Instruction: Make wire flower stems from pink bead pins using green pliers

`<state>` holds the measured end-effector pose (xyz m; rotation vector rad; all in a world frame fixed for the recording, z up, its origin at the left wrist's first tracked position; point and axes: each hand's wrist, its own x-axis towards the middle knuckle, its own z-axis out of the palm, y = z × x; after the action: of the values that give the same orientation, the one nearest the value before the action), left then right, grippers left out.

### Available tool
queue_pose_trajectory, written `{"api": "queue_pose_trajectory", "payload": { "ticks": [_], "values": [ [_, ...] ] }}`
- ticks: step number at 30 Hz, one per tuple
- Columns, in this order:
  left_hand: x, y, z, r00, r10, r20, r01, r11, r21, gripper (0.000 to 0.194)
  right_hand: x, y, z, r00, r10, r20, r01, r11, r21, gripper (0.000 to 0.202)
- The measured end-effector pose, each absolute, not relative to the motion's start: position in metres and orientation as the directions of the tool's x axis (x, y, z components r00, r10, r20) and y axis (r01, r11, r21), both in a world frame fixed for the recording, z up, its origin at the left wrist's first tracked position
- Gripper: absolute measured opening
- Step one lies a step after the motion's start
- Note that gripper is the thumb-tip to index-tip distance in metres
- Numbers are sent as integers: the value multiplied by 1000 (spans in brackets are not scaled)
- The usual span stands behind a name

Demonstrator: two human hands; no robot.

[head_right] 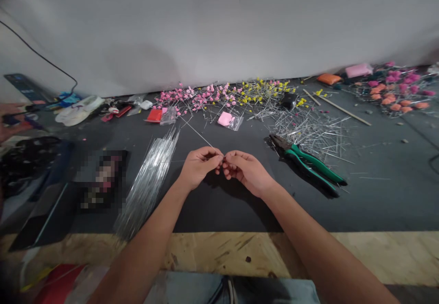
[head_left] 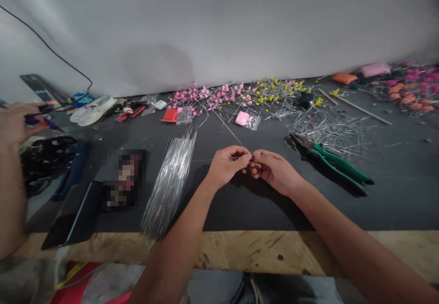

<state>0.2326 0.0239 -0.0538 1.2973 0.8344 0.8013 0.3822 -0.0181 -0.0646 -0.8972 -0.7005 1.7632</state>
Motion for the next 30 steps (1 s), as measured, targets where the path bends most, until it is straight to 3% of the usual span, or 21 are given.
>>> {"api": "queue_pose_trajectory", "payload": {
  "ticks": [30],
  "values": [
    [240,23,-60,495,859,-132,-176,248,953,13,376,-17,-71,-42,984,-170,-453,-171,-875,4]
  ]
}}
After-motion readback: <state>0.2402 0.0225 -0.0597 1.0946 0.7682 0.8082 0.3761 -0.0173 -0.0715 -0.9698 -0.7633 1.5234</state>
